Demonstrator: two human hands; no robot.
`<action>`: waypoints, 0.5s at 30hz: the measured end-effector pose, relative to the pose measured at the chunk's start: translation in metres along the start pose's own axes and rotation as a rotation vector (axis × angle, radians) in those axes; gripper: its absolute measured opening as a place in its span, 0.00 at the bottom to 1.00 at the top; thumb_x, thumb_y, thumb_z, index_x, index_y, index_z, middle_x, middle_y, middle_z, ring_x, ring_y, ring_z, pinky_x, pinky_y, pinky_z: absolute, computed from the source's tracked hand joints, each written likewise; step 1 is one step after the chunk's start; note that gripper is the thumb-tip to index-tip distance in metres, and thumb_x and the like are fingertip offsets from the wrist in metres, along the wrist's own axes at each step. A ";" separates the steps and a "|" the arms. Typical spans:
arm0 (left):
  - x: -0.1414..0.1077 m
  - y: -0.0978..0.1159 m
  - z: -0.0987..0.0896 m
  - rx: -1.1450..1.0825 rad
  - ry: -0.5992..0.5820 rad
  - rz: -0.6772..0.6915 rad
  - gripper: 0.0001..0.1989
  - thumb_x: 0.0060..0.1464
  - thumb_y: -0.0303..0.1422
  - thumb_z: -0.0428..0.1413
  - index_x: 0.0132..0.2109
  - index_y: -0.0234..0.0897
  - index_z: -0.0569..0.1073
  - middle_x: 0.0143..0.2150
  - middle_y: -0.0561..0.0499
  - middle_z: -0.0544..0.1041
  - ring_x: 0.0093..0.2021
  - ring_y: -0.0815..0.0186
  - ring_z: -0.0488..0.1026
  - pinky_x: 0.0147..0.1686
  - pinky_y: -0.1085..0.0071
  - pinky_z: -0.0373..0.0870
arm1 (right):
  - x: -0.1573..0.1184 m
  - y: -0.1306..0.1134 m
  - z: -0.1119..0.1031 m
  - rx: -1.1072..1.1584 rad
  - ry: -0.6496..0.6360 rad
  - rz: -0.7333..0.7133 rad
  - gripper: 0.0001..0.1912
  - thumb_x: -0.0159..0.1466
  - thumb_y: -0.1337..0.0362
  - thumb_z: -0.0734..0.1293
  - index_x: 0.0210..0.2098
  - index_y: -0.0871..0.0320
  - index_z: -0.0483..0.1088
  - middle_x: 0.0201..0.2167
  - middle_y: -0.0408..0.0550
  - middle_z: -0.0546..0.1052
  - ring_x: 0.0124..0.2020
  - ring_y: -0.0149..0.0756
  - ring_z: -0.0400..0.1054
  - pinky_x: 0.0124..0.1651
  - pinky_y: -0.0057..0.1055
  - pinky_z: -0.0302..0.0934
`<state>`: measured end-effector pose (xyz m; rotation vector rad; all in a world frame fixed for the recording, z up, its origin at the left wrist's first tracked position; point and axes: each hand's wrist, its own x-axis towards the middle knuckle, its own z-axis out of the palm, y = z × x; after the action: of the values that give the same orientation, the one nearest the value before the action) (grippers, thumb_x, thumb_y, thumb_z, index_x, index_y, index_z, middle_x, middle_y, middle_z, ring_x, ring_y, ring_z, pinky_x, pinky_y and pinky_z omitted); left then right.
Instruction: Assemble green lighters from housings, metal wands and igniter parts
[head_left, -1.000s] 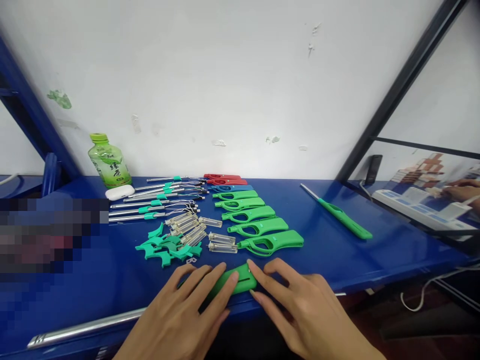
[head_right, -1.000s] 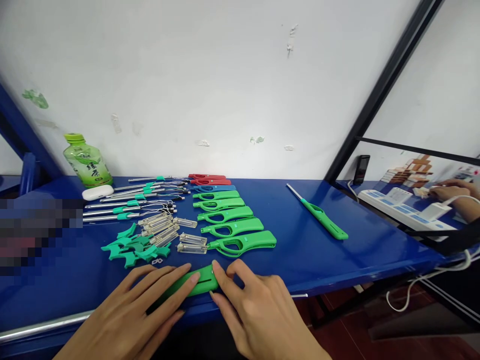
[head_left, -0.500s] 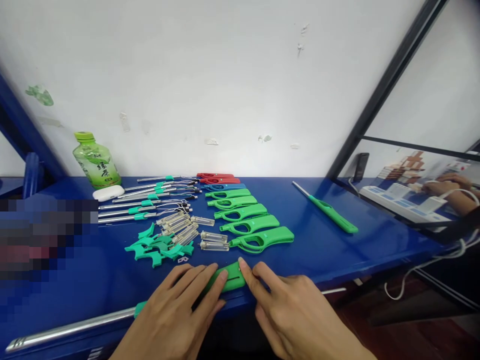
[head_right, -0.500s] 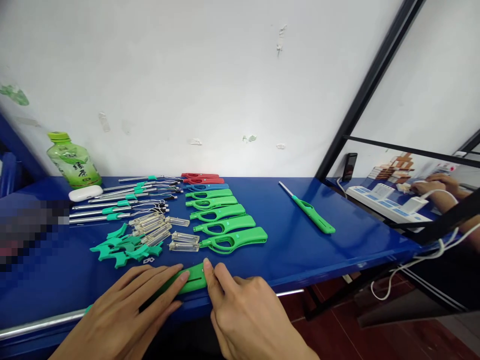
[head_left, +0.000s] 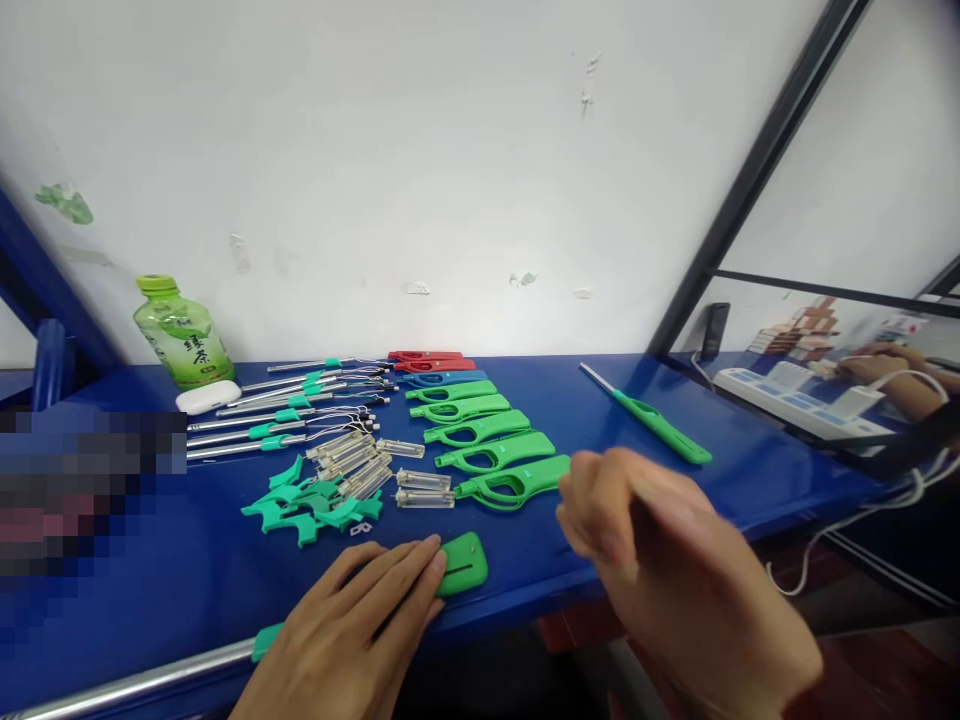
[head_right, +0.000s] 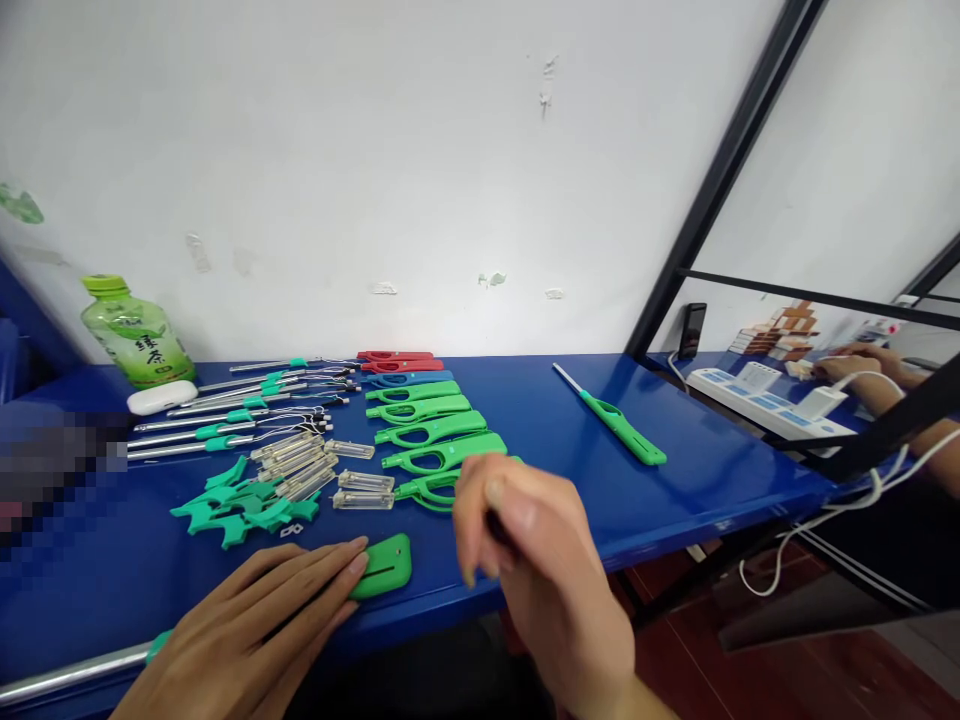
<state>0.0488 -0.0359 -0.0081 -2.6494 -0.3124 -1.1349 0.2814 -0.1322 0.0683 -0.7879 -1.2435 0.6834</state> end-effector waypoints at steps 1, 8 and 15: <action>0.001 0.000 0.001 0.004 0.004 -0.009 0.16 0.76 0.24 0.50 0.57 0.39 0.81 0.56 0.53 0.88 0.52 0.70 0.86 0.59 0.72 0.75 | 0.008 0.002 0.005 0.136 0.015 0.014 0.24 0.75 0.53 0.65 0.24 0.54 0.71 0.20 0.40 0.61 0.23 0.33 0.52 0.28 0.32 0.53; -0.003 -0.001 0.001 -0.010 -0.023 0.004 0.20 0.76 0.25 0.51 0.67 0.43 0.77 0.55 0.52 0.88 0.50 0.69 0.87 0.56 0.73 0.78 | 0.028 0.030 0.027 0.401 -0.028 0.070 0.21 0.75 0.54 0.65 0.26 0.55 0.68 0.21 0.37 0.56 0.23 0.31 0.44 0.27 0.32 0.43; -0.008 -0.002 -0.001 -0.037 -0.058 -0.001 0.26 0.75 0.24 0.52 0.73 0.47 0.71 0.59 0.50 0.87 0.52 0.67 0.87 0.58 0.71 0.80 | 0.030 0.031 0.035 0.387 -0.043 0.031 0.22 0.75 0.55 0.64 0.25 0.54 0.66 0.21 0.38 0.56 0.22 0.31 0.45 0.26 0.31 0.45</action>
<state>0.0424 -0.0354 -0.0126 -2.7187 -0.3059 -1.0764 0.2521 -0.0849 0.0643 -0.4740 -1.0928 0.9360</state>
